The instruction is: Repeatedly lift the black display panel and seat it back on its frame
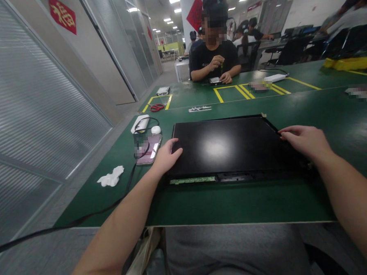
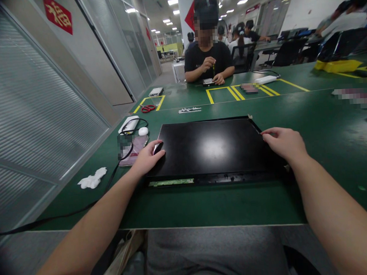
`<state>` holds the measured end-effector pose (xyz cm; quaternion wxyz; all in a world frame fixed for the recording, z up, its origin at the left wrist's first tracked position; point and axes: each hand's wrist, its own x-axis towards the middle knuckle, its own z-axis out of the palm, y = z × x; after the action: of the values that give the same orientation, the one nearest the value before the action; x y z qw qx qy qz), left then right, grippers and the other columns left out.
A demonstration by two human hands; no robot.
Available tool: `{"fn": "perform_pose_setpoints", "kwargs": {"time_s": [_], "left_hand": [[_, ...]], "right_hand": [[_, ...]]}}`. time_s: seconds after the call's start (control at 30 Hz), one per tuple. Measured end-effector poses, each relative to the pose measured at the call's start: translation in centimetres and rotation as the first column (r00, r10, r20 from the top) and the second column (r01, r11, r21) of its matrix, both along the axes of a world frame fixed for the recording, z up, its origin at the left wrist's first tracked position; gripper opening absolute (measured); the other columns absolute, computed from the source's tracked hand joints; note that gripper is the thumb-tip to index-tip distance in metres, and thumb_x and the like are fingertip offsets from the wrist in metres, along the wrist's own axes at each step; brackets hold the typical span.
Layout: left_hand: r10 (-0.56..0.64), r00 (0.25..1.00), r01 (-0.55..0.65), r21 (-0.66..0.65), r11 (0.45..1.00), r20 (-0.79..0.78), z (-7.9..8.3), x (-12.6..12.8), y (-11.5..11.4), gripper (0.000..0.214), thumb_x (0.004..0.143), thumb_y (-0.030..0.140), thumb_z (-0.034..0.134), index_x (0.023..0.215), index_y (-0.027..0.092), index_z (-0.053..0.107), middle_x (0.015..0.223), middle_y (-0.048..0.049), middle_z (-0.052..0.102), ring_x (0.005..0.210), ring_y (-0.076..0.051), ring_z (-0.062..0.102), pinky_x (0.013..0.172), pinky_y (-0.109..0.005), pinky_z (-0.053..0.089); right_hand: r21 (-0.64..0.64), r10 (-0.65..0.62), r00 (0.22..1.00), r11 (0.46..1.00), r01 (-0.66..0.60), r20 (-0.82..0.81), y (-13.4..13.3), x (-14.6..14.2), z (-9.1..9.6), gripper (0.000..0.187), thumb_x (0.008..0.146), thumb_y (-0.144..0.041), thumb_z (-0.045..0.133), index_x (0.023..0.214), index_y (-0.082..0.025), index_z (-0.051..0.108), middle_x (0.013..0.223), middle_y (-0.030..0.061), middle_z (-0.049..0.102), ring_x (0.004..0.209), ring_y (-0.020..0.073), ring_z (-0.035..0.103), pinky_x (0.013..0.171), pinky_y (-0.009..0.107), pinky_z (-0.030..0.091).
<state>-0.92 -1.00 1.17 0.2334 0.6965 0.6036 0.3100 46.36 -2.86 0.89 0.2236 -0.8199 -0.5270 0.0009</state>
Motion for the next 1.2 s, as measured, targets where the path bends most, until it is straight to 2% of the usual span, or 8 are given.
{"fn": "perform_pose_setpoints", "kwargs": {"time_s": [0.13,0.53,0.7,0.9,1.03,1.2], "left_hand": [[-0.004,1.0,0.004,0.006,1.0,0.007,-0.12,-0.04,0.08,0.051,0.083,0.031,0.064,0.131,0.013,0.06,0.099,-0.0071,0.07,0.106,-0.028,0.065,0.098,-0.039,0.048],[0.006,0.999,-0.006,-0.007,1.0,-0.051,-0.09,0.06,0.05,0.054,0.085,0.033,0.062,0.135,0.013,0.058,0.107,-0.0092,0.07,0.098,-0.026,0.065,0.093,-0.039,0.049],[0.006,0.998,-0.006,0.005,1.0,-0.059,0.0,0.12,-0.11,0.054,0.085,0.033,0.062,0.135,0.014,0.058,0.105,-0.0086,0.069,0.103,-0.027,0.064,0.095,-0.039,0.048],[0.022,0.999,-0.021,0.015,1.0,-0.035,-0.04,0.01,-0.13,0.051,0.083,0.033,0.065,0.131,0.016,0.06,0.097,-0.0066,0.068,0.103,-0.028,0.065,0.095,-0.039,0.049],[0.031,0.997,-0.031,0.006,0.999,0.069,-0.13,-0.03,0.01,0.046,0.079,0.031,0.068,0.123,0.016,0.064,0.093,-0.0051,0.067,0.097,-0.026,0.065,0.093,-0.038,0.05],[0.047,0.945,-0.028,-0.063,0.998,0.322,-0.42,-0.05,0.27,0.051,0.073,0.031,0.073,0.12,0.015,0.064,0.076,0.0001,0.061,0.076,-0.019,0.064,0.077,-0.032,0.051]], "right_hand": [[0.016,0.029,0.999,0.999,-0.028,-0.024,0.18,0.58,-0.41,0.033,0.075,-0.045,0.056,0.091,-0.029,0.08,0.076,0.0018,0.074,0.073,0.0229,0.062,0.063,0.034,0.042],[-0.005,0.024,0.999,1.0,-0.024,-0.049,-0.04,0.2,0.03,0.033,0.075,-0.044,0.055,0.091,-0.029,0.08,0.082,0.0012,0.075,0.079,0.0232,0.064,0.067,0.034,0.043],[0.026,0.033,0.998,0.999,-0.031,-0.057,-0.06,0.22,-0.01,0.033,0.075,-0.044,0.055,0.09,-0.029,0.081,0.078,0.0021,0.075,0.075,0.022,0.063,0.065,0.034,0.043],[0.007,0.029,0.998,1.0,-0.029,-0.062,-0.14,0.05,0.34,0.032,0.074,-0.043,0.055,0.088,-0.029,0.081,0.078,0.0023,0.074,0.075,0.0228,0.063,0.065,0.034,0.043],[-0.007,0.015,0.997,1.0,-0.016,-0.072,-0.16,-0.1,0.5,0.032,0.074,-0.042,0.055,0.089,-0.028,0.08,0.079,0.002,0.075,0.078,0.0229,0.064,0.068,0.034,0.044],[0.009,0.026,0.997,1.0,-0.025,-0.077,-0.2,-0.11,0.38,0.033,0.074,-0.043,0.056,0.089,-0.028,0.08,0.08,0.0021,0.075,0.078,0.0232,0.064,0.069,0.035,0.045]]}}
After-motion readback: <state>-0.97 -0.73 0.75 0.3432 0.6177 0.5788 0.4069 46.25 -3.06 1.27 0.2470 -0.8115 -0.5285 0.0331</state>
